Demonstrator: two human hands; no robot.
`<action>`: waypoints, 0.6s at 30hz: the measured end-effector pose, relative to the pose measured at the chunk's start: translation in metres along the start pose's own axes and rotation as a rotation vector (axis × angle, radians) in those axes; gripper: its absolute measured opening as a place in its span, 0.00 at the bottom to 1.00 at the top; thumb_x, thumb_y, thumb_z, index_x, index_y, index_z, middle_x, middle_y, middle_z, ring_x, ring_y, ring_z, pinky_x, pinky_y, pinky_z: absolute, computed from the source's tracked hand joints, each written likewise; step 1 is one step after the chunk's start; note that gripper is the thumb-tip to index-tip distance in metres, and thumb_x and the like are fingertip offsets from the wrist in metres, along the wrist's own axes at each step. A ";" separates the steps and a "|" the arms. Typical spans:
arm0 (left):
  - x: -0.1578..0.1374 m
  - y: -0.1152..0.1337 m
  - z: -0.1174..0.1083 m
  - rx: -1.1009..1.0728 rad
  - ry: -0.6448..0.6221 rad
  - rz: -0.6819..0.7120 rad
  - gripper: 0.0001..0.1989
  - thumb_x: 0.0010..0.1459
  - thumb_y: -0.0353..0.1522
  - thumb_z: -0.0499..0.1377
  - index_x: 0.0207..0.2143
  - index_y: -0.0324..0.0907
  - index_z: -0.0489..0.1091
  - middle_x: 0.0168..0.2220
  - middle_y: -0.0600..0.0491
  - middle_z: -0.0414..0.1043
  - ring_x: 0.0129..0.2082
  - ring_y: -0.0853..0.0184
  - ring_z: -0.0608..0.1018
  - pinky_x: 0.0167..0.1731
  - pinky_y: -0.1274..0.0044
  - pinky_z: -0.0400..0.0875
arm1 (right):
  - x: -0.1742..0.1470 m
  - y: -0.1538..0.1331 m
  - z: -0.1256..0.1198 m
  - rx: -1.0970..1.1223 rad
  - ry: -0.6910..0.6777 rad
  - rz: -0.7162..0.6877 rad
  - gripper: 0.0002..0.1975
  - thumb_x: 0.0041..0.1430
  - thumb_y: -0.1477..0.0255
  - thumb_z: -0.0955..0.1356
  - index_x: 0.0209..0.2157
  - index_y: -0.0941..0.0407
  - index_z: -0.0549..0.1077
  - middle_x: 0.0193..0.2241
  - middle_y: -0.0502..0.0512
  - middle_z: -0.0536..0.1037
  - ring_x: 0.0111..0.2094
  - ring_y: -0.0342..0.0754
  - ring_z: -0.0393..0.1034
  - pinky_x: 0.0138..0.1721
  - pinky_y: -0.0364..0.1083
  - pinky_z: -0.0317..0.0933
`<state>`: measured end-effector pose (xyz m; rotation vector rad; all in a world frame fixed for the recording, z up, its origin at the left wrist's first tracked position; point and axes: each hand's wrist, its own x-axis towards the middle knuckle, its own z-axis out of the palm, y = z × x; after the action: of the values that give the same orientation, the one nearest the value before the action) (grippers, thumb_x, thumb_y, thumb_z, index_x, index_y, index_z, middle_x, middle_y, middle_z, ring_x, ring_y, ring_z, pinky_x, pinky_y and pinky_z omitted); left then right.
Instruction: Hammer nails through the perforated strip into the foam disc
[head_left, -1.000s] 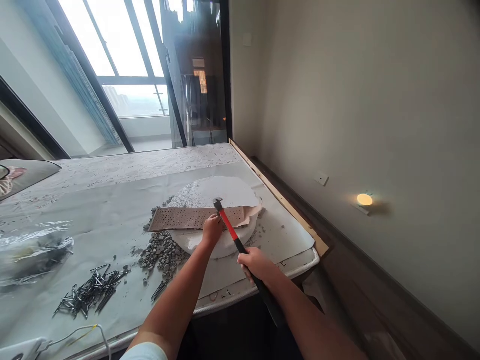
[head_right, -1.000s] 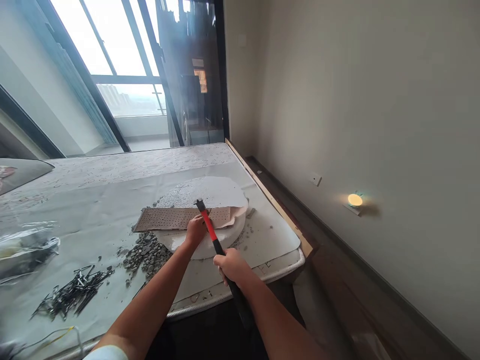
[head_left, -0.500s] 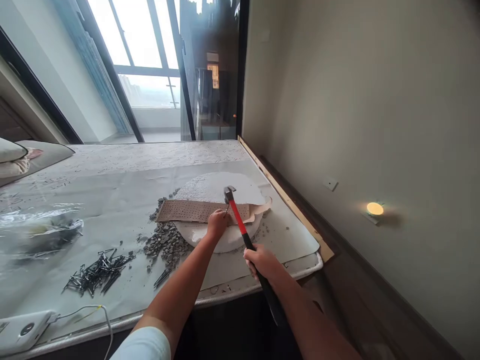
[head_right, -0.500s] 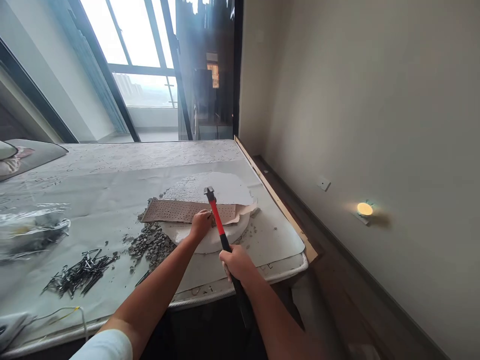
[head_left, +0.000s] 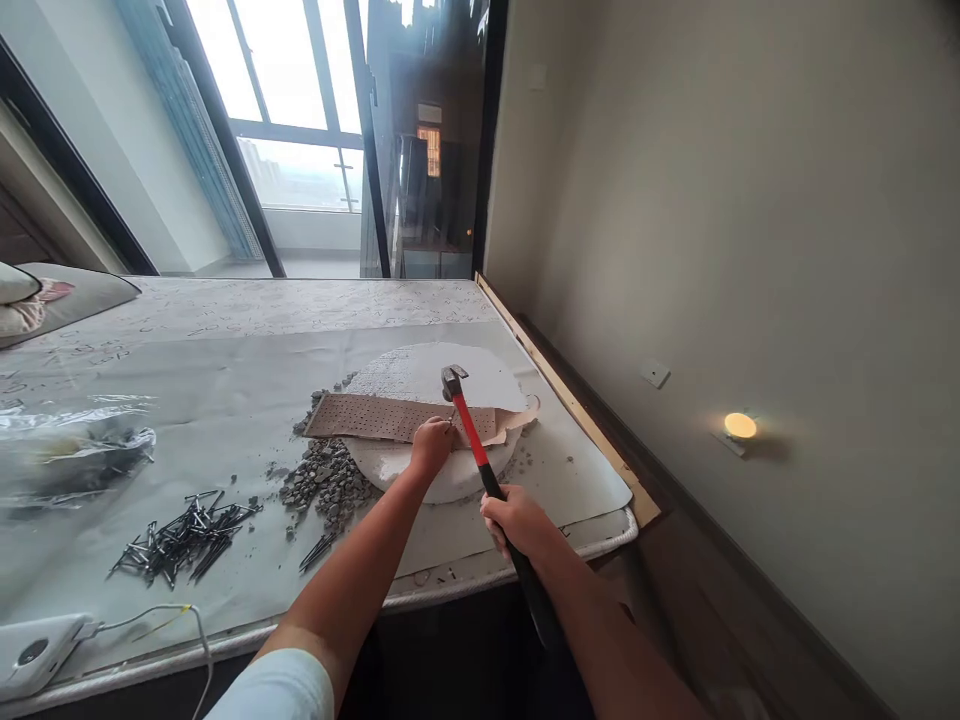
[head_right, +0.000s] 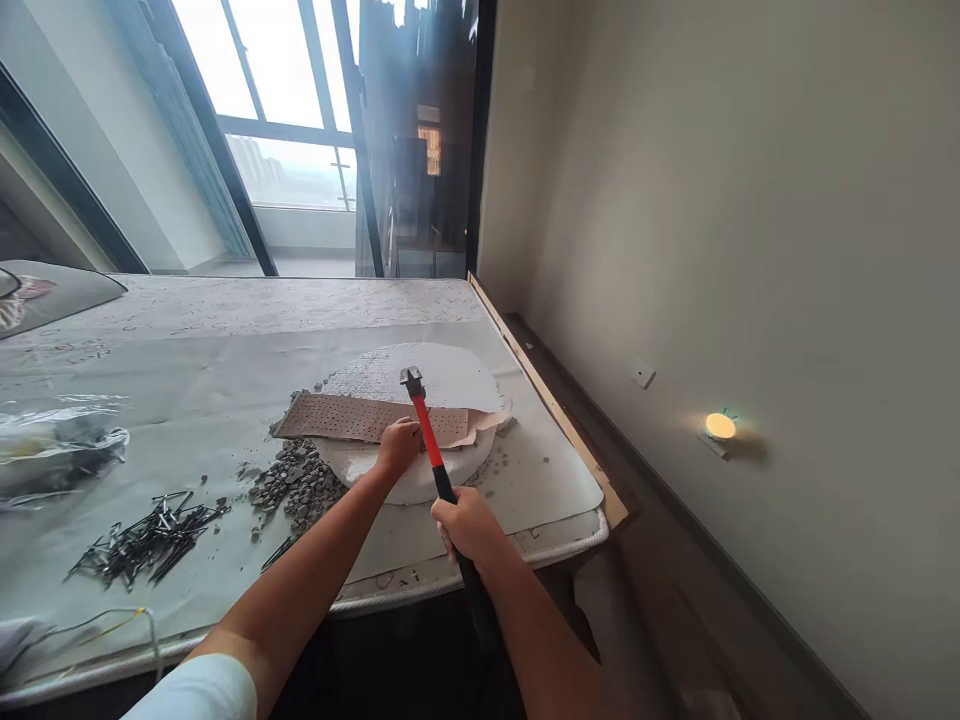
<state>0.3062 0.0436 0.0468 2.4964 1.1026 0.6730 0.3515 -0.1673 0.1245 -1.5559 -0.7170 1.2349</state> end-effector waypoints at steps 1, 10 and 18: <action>0.000 0.000 0.000 0.000 0.002 0.002 0.17 0.56 0.29 0.48 0.18 0.39 0.70 0.25 0.52 0.67 0.24 0.72 0.67 0.25 0.79 0.56 | 0.001 0.000 0.000 -0.018 0.012 0.020 0.07 0.44 0.76 0.60 0.16 0.54 0.57 0.06 0.41 0.56 0.08 0.38 0.48 0.09 0.40 0.46; 0.006 -0.004 -0.002 -0.015 0.026 0.059 0.14 0.55 0.32 0.50 0.21 0.39 0.72 0.24 0.51 0.68 0.25 0.69 0.69 0.26 0.78 0.59 | -0.004 -0.001 -0.009 0.028 -0.058 -0.092 0.04 0.44 0.72 0.62 0.20 0.54 0.59 0.08 0.40 0.58 0.09 0.37 0.49 0.11 0.40 0.47; -0.037 0.022 -0.051 -0.590 0.018 -0.218 0.16 0.53 0.39 0.51 0.33 0.38 0.71 0.20 0.55 0.68 0.19 0.71 0.69 0.22 0.79 0.63 | 0.012 0.020 -0.019 0.269 -0.104 -0.098 0.06 0.40 0.69 0.63 0.23 0.54 0.59 0.08 0.38 0.57 0.08 0.37 0.48 0.12 0.39 0.45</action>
<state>0.2697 0.0071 0.0888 1.8485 0.9836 0.8154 0.3705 -0.1698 0.1015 -1.2306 -0.6560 1.2889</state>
